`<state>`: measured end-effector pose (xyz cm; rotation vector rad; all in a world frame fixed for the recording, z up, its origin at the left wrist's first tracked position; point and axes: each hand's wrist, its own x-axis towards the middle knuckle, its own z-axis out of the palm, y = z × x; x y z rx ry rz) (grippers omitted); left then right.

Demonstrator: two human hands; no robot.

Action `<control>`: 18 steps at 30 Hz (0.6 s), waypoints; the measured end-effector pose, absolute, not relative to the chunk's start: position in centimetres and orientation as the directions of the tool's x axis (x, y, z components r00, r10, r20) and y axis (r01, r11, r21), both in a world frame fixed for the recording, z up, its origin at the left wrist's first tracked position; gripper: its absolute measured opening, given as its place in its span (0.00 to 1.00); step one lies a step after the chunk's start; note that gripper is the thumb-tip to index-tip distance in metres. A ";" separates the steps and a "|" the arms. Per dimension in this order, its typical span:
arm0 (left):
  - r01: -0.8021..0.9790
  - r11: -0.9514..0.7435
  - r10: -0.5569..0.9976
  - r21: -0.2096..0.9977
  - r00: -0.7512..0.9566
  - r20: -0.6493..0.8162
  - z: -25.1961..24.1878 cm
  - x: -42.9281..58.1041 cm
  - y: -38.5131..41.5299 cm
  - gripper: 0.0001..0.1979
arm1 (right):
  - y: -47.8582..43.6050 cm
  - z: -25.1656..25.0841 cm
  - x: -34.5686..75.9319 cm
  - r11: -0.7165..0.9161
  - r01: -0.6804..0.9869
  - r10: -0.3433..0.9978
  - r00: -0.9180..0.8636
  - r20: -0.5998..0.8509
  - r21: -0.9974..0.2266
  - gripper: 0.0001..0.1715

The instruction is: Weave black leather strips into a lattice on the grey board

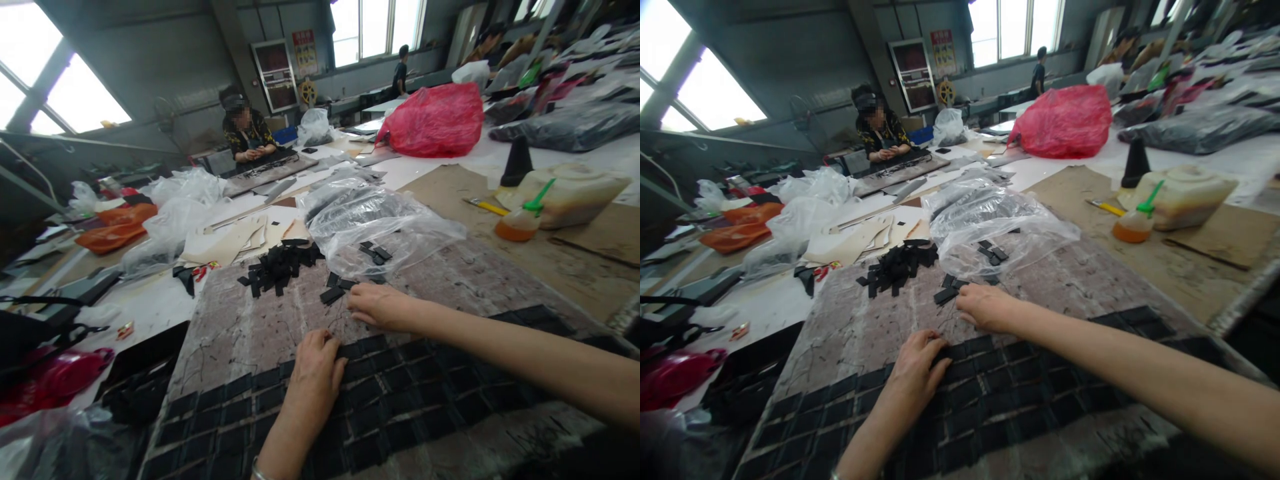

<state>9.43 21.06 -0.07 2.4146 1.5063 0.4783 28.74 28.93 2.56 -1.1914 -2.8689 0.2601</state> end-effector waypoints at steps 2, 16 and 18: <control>0.814 -0.436 0.899 0.383 0.414 0.142 -0.1 9.5 21.2 0.10 | 30.6 2.0 27.1 0.715 0.691 0.695 -0.719 -0.003 -0.105 0.11; 0.771 -0.530 0.847 0.353 0.461 0.264 -1.4 7.4 22.1 0.10 | 29.5 3.4 31.0 0.723 0.689 0.690 -0.724 0.006 0.043 0.05; 0.764 -0.542 0.838 0.349 0.466 0.282 -1.4 7.6 21.9 0.11 | 27.9 3.7 32.5 0.726 0.686 0.686 -0.727 0.014 0.047 0.04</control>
